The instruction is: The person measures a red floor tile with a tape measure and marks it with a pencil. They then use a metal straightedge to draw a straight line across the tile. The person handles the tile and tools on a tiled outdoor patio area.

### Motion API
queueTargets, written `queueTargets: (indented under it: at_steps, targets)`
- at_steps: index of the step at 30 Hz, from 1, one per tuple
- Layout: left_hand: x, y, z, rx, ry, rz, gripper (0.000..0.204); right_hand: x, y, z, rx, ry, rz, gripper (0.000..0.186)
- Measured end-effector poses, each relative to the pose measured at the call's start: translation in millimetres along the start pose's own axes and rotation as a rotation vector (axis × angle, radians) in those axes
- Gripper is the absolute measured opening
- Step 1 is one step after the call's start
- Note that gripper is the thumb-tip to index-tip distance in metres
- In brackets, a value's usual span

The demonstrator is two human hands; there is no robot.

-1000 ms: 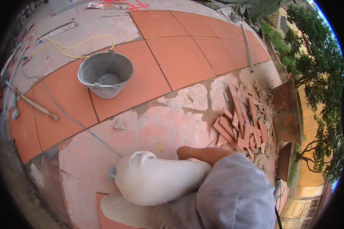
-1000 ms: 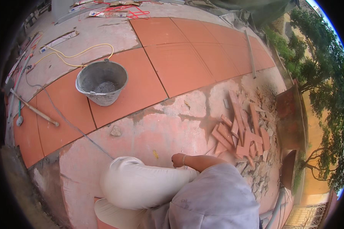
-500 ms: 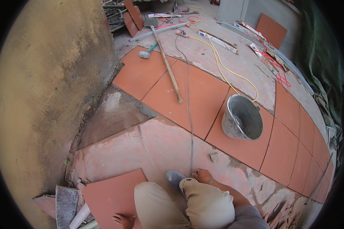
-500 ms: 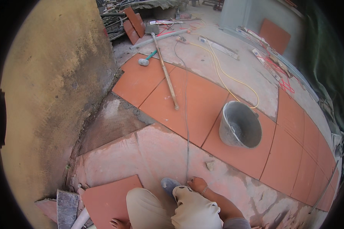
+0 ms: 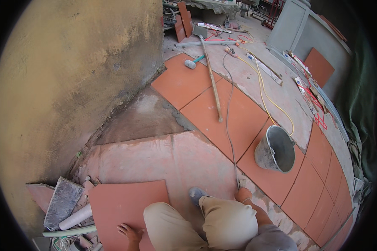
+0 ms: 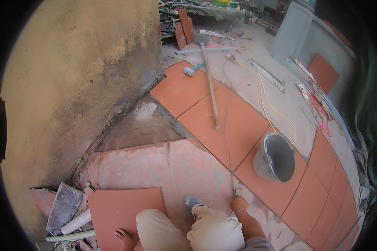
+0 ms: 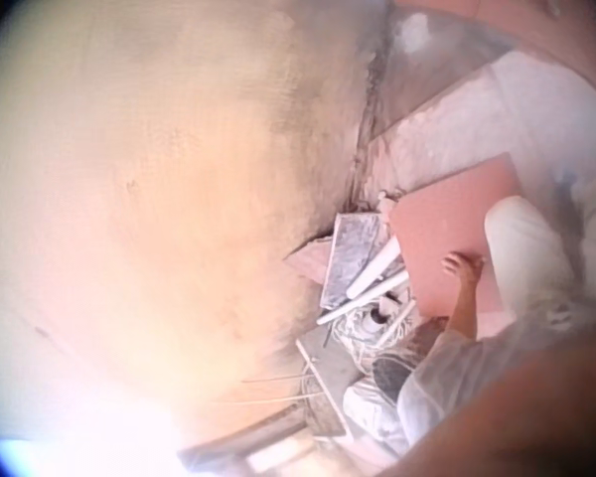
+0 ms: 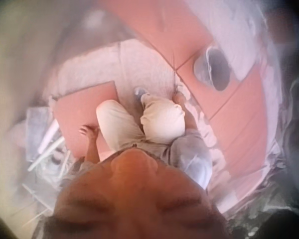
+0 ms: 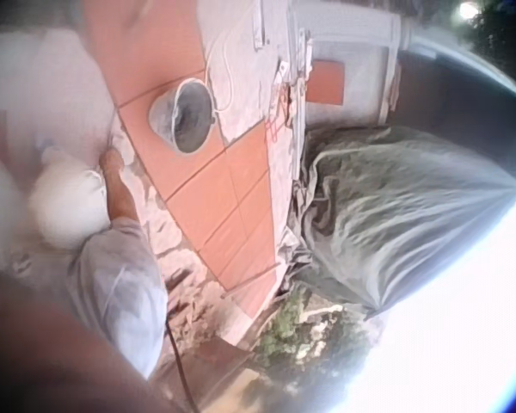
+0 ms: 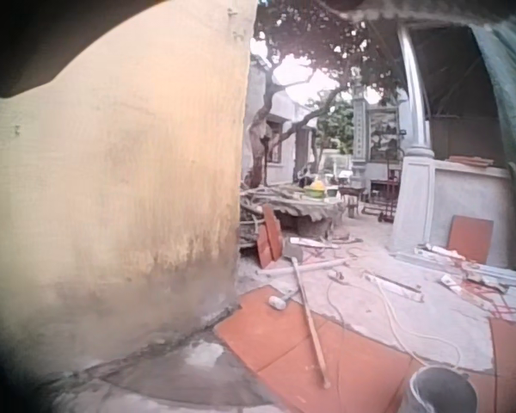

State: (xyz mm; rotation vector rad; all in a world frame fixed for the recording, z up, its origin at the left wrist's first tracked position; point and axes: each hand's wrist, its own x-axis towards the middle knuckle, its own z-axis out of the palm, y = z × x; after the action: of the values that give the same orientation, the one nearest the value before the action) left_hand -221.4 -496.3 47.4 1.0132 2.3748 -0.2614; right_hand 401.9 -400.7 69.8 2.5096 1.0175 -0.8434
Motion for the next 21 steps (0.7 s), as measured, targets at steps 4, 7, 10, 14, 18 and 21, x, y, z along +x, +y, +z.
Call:
queueTargets:
  at_steps: [4, 7, 10, 14, 18, 21]
  targets:
    - [-11, 10, -13, -0.011, -0.014, -0.007, 0.151, 16, 53, 13, 0.003, 0.124, 0.102, 0.031]
    - [-16, 14, -15, 0.013, -0.017, -0.023, 0.15, 16, 52, 6, -0.047, 0.051, -0.011, 0.034]
    - [-17, 14, -17, 0.003, -0.017, -0.013, 0.15, 17, 18, -33, -0.04, 0.084, -0.305, 0.039]
    - [-9, 13, -15, -0.021, -0.021, -0.034, 0.151, 31, -39, -99, -0.084, 0.089, -0.546, 0.038]
    - [-1, 8, -5, 0.04, -0.013, -0.045, 0.151, 80, -96, -146, -0.135, 0.094, -0.563, 0.037]
    - [4, 1, 3, 0.041, 0.041, 0.152, 0.154, 132, -139, -171, -0.123, 0.156, -0.568, 0.04]
